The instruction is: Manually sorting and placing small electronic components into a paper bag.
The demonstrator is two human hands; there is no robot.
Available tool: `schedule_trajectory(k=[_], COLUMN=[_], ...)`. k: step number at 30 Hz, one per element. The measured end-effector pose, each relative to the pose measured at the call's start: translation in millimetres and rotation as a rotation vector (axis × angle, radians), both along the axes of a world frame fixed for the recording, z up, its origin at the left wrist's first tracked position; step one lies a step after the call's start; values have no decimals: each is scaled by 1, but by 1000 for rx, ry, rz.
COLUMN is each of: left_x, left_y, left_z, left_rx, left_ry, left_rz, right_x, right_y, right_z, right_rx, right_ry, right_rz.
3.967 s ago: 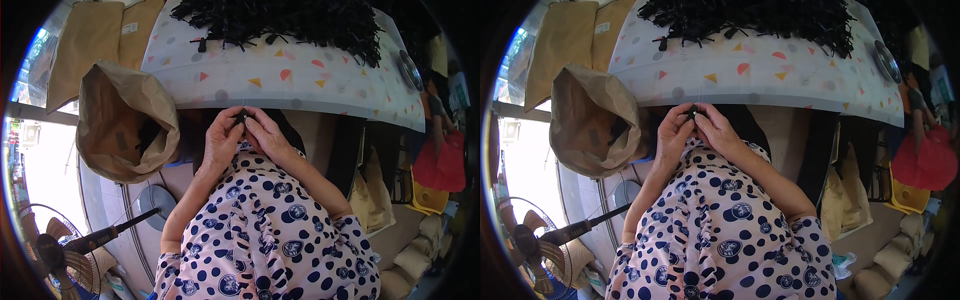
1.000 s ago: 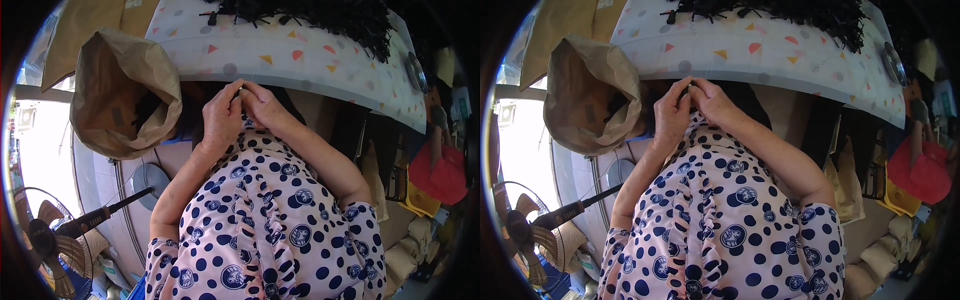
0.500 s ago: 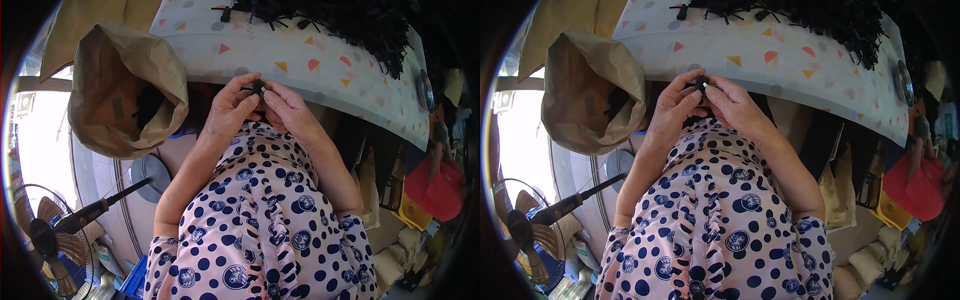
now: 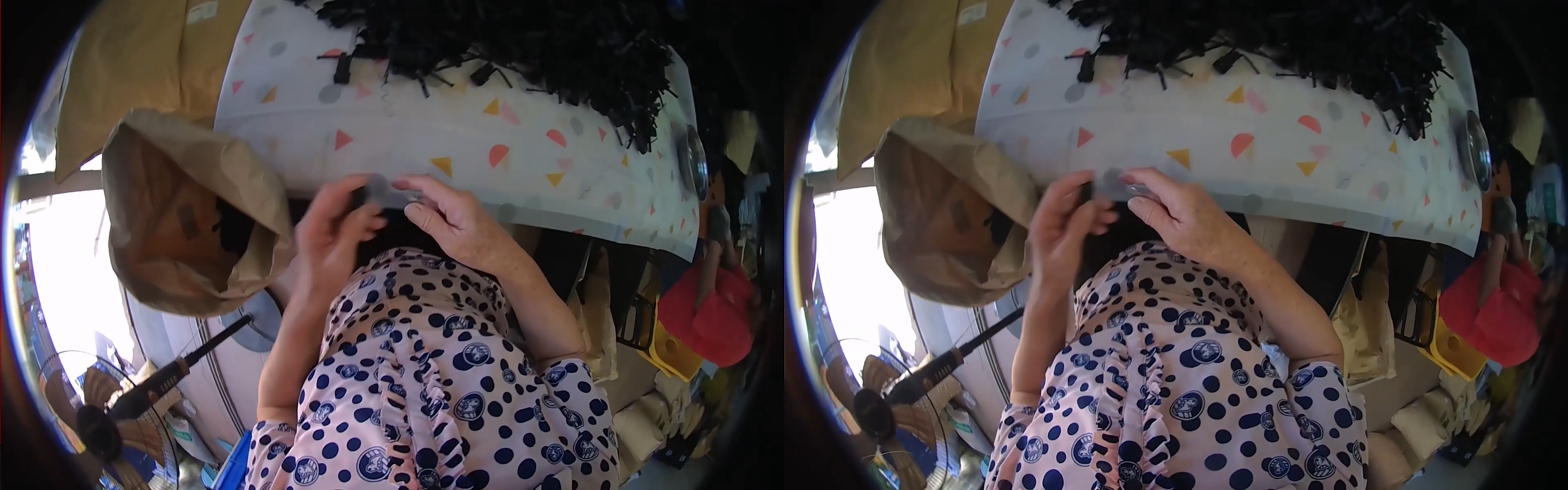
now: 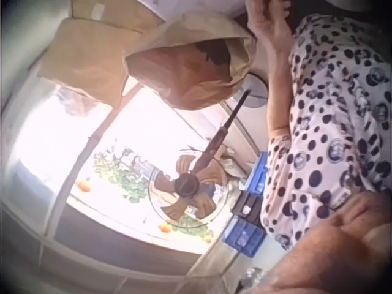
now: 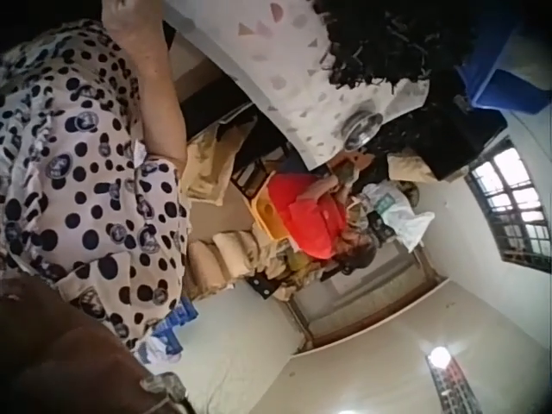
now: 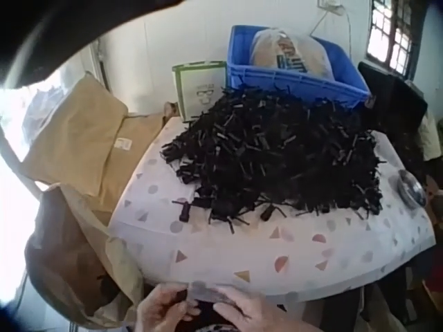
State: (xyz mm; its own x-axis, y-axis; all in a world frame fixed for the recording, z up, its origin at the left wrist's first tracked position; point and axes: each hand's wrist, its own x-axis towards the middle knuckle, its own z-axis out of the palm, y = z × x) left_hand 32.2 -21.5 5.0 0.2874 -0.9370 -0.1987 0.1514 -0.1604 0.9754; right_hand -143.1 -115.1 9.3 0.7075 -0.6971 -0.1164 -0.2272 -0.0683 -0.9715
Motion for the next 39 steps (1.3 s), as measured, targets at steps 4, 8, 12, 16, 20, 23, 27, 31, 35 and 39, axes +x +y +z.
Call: schedule_trajectory(k=[4,8,12,16,20,23,27,31,35,39], left_x=[65,118,125,86,8,-31,-36,-22,-13,-5], left_y=[41,74,72,50,-13,-62,-86,-78,-74,-73], left_z=[19,26,23,34,36,34,27,13,12,7], left_rx=[9,177,334,1,-184,-296,-276,-283,-233,-223], left_ry=[-320,-515,-1179,-1250,-926,-850,-995,-1007,-1020,-1044], left_rz=[322,398,313,352,5,-203,-391,-385,-358,-308], right_x=[-33,-54,-54,-61,-58,-51,-38,-25,-8,6], right_y=[-52,-107,-140,-145,-109,-72,-48,-43,-40,-41], right_z=[1,-11,-21,-34,-16,2,4,-3,0,-7], right_rx=[-375,-776,-878,-912,-319,310,523,726,755,742], right_ry=[287,476,792,698,292,14,-47,-168,-190,-185], right_rz=[-416,-538,-458,-517,-551,-470,-267,-218,-226,-225])
